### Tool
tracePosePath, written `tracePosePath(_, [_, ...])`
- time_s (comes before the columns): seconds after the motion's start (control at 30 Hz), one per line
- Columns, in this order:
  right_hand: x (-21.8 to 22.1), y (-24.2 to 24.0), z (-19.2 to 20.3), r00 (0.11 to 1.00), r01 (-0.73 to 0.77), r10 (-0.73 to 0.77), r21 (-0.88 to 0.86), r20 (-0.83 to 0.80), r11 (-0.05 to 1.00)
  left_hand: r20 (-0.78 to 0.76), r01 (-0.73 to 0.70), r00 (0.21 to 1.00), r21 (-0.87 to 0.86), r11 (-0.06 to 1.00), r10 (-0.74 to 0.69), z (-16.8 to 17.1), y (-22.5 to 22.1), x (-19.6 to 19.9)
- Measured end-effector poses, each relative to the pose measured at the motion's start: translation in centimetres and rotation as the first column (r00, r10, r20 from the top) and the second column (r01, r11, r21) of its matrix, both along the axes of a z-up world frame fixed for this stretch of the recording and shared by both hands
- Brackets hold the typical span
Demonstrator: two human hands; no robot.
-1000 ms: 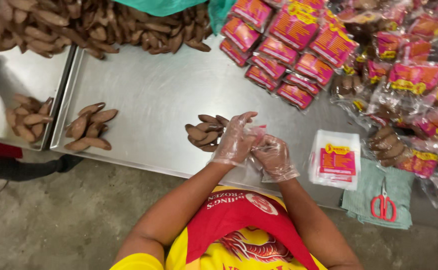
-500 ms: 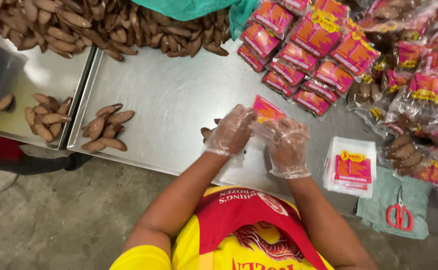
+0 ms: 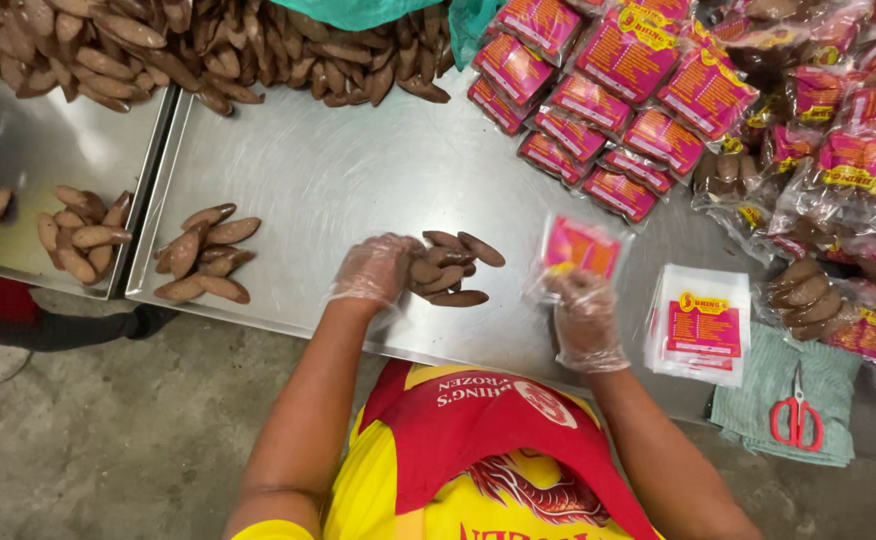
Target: The person places brown elongated food items into clear plastic bags on a stainless steel table. They seal each bag and stack the finished packages to the right. A coworker assists by moving loose items on the table.
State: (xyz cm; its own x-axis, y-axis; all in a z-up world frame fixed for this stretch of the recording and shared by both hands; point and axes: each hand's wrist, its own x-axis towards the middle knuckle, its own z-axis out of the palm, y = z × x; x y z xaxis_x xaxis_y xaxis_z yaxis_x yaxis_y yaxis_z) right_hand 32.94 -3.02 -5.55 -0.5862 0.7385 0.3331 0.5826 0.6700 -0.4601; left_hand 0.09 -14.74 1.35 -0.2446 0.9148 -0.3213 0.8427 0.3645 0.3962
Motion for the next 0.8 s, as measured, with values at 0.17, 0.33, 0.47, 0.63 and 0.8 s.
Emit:
tracePosePath(0.17, [-0.3,-2.8,-1.8,0.999,-0.020,0.017,-0.138,-0.028,0.990,0.188,-0.092,0.979,0.039,0.995,0.083,-1.5,-1.7,0.6])
tracePosePath(0.33, [-0.3,-1.9,-2.2,0.996,0.065,-0.043,-0.277,0.083,0.959,0.158,-0.096,0.986,0.280,0.955,0.053,-5.2,-3.9,0.5])
tracePosePath(0.47, [-0.1,-0.5,-2.5,0.980,-0.004,0.069,-0.330,0.185,0.944,0.691,-0.443,0.665,0.061,0.894,0.283,-6.5,-4.6,1.8])
tracePosePath(0.63, [-0.1,0.3,-3.1,0.988,-0.112,0.138,-0.274,0.075,0.955,0.822,-0.394,0.025,-0.515,0.761,0.570,-5.0,-5.5,8.1])
tracePosePath(0.8, [0.5,0.7,-3.3,0.979,-0.197,0.203,-0.307,-0.012,0.931,0.867,-0.195,-0.032,-0.493,0.848,0.497,-4.0,-6.7,15.6])
